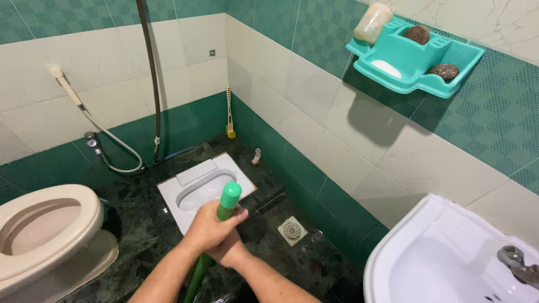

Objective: The person cleans a bidet sprayer by hand and then uses a squeegee to wipe water into a drain on the bathroom floor.

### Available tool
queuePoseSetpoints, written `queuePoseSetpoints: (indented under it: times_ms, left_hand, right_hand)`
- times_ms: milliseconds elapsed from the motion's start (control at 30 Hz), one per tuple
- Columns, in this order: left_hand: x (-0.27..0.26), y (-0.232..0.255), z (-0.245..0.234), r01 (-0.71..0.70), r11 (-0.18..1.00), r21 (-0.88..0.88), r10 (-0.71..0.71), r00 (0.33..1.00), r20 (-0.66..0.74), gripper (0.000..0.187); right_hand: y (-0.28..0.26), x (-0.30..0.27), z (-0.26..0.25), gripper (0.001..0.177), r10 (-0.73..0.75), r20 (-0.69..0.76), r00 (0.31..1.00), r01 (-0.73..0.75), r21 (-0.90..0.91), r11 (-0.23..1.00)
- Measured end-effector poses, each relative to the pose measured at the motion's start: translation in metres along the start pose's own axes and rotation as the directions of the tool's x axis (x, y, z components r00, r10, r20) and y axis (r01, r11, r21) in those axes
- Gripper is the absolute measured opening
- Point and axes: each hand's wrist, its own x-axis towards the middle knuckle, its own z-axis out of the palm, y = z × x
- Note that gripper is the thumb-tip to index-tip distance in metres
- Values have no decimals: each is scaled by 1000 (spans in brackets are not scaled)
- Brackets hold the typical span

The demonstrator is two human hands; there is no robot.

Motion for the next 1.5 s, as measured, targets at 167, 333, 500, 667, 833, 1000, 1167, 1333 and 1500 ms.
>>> queuePoseSetpoints:
  times_ms: [167, 333, 500, 667, 833, 1000, 1167, 1333, 1500]
  left_hand:
    - [17, 2, 46, 6, 996, -91, -10, 999, -42, 27]
    - [57, 38, 101, -91, 983, -161, 75, 991, -107, 19]
    - [112, 92, 152, -166, 933, -318, 100, 972, -215, 17]
    - [164, 126, 203, -191, 945, -265, 136, 968, -210, 19]
    - [191, 138, 239, -222, 919, -327, 154, 963, -221, 20]
    - [202, 141, 254, -229, 891, -391, 157, 966, -207, 19]
    - [203, 138, 252, -211, 905, -369, 142, 968, -205, 18]
    - [204, 131, 223, -208, 924, -322, 145, 967, -209, 15]
    - [198, 137, 163, -238, 941, -239, 156, 936, -317, 18]
  right_hand:
    - [1, -5, -49, 55, 45, 19, 999, -42, -130, 991]
    - [-17, -1, -136, 54, 13, 34, 999, -3, -287, 958]
    - [-39, 16, -236, 52, -48, 45, 998, 63, -423, 904]
    - [-52, 16, -323, 51, -81, 17, 997, 78, -516, 853]
    - [-66, 15, -369, 49, -86, 24, 996, 84, -561, 824]
    - [-78, 12, -387, 48, -69, 3, 998, 58, -573, 817]
    - [-97, 10, -385, 44, -34, -30, 999, 8, -618, 786]
    - [-114, 16, -354, 39, 58, -100, 993, -107, -597, 795]
    - [-127, 47, -311, 32, 34, -138, 990, -116, -649, 752]
